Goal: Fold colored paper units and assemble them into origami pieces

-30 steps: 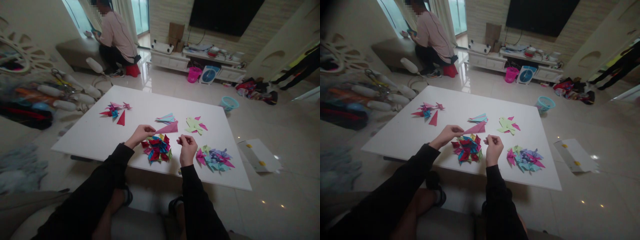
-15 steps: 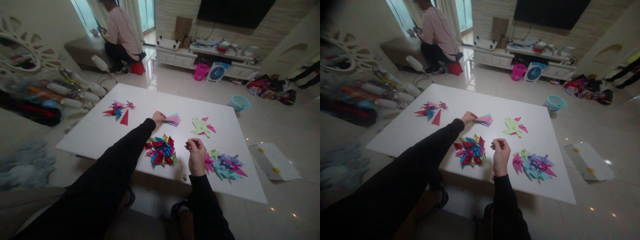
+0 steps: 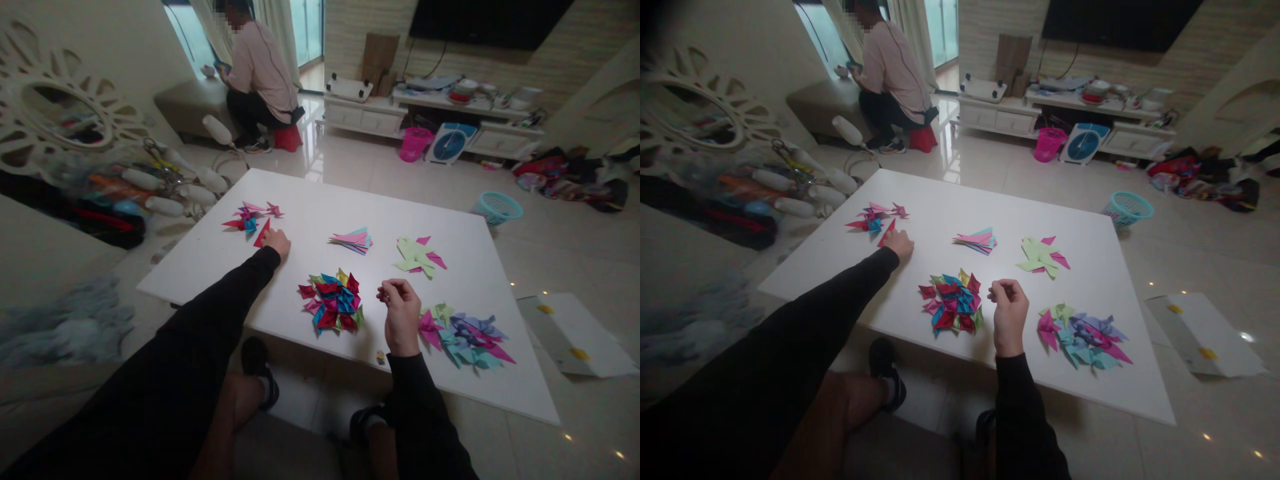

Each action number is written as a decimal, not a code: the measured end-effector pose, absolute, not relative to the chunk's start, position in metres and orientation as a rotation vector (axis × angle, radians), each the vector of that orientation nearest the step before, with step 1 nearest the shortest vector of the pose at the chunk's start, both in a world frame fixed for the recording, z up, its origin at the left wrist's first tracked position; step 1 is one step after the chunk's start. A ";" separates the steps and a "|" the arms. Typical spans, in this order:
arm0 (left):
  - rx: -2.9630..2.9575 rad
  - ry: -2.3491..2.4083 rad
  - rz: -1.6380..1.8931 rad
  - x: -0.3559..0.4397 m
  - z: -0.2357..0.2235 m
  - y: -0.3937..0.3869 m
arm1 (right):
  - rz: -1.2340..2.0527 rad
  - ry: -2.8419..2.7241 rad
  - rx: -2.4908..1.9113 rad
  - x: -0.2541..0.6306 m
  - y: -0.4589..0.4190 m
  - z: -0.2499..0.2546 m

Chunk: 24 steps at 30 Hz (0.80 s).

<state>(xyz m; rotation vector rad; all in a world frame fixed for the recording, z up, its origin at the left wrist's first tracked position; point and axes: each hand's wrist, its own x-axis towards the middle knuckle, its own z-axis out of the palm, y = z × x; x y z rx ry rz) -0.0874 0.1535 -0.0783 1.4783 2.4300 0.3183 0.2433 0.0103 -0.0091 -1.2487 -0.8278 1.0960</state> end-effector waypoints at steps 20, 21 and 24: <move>1.601 2.366 0.526 -0.117 -0.060 0.108 | 1.148 -0.830 -1.223 0.232 0.011 -0.011; 1.506 2.322 0.674 -0.112 -0.054 0.107 | 1.153 -0.832 -1.222 0.232 0.011 -0.011; 1.140 1.990 1.111 -0.083 -0.031 0.095 | 1.167 -0.852 -1.221 0.231 0.011 -0.012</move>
